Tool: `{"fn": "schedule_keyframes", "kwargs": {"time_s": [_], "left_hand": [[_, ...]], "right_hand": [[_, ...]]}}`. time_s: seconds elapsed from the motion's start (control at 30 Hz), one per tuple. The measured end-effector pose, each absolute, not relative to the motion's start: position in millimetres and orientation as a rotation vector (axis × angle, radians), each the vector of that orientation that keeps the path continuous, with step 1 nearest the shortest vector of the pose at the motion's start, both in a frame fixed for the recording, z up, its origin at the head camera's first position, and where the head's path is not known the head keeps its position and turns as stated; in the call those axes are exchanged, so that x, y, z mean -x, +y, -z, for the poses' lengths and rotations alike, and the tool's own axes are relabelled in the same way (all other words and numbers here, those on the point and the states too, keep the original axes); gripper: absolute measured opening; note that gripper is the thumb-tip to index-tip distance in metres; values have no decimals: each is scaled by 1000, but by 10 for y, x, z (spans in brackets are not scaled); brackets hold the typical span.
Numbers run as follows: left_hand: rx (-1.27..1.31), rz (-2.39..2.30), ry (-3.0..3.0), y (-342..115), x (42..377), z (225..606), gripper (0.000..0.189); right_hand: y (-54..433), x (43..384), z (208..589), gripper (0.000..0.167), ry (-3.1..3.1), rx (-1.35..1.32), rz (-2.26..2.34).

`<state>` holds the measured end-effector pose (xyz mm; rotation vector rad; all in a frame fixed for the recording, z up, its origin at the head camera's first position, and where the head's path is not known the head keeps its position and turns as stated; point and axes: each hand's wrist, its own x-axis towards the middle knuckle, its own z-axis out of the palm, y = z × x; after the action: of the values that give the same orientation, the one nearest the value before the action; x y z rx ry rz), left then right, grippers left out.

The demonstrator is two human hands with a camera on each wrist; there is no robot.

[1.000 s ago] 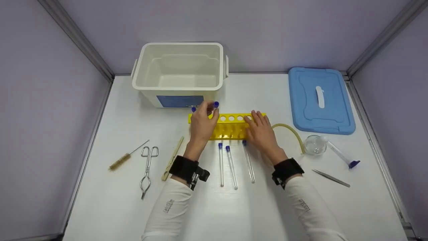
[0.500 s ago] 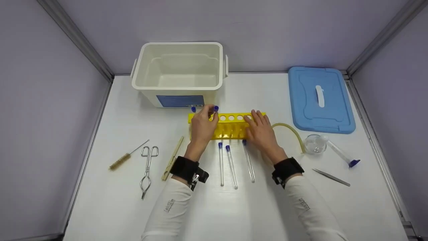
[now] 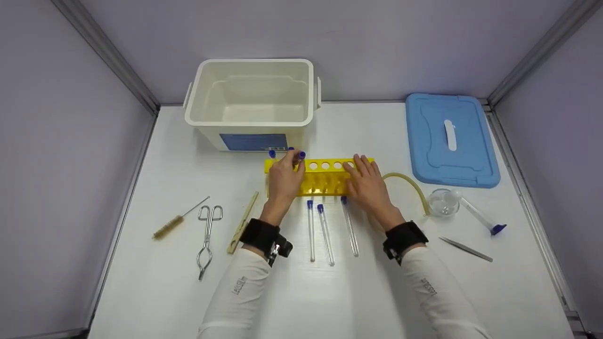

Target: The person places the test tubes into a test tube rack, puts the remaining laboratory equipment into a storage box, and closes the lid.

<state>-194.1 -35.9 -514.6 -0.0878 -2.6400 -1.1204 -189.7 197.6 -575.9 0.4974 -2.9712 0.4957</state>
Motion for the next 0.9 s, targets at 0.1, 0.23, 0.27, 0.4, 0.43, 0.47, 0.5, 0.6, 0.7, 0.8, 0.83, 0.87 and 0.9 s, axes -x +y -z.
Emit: {"fn": "schedule_keyframes", "kwargs": {"time_s": [0.1, 0.23, 0.27, 0.4, 0.43, 0.47, 0.5, 0.6, 0.7, 0.8, 0.83, 0.87, 0.9], "left_hand": [[80, 1125, -2642, -357, 1946, 5166, 24], [64, 1140, -2651, -350, 1951, 5182, 23], [59, 1147, -2653, -349, 1954, 5185, 23], [47, 1169, -2654, -346, 1967, 5203, 24], [47, 1174, -2650, -347, 1969, 5209, 24], [46, 1175, -2646, -346, 1971, 5215, 24], [46, 1176, -2642, -346, 1972, 5220, 23], [48, 1166, -2636, -352, 1973, 5227, 22], [44, 1146, -2641, -373, 1966, 5216, 23], [39, 1146, -2651, -408, 1958, 5189, 24], [38, 1158, -2654, -421, 1952, 5176, 25], [39, 1173, -2657, -436, 1946, 5166, 25], [39, 1187, -2659, -450, 1937, 5154, 25]], "right_hand": [[1978, 1894, 5754, 47, -2979, -498, -500], [1981, 1890, 5748, 47, -2988, -501, -499], [1981, 1890, 5747, 47, -2991, -500, -500], [1981, 1894, 5757, 47, -2980, -493, -508], [1981, 1897, 5761, 47, -2977, -491, -510], [1982, 1900, 5765, 47, -2974, -490, -512], [1982, 1903, 5769, 47, -2972, -490, -511], [1981, 1910, 5774, 47, -2974, -495, -507], [1975, 1913, 5773, 47, -2981, -505, -495], [1971, 1916, 5768, 47, -2988, -505, -493], [1970, 1917, 5767, 47, -2987, -505, -494], [1970, 1918, 5763, 47, -2984, -505, -499], [1971, 1919, 5761, 47, -2980, -505, -499]]}}
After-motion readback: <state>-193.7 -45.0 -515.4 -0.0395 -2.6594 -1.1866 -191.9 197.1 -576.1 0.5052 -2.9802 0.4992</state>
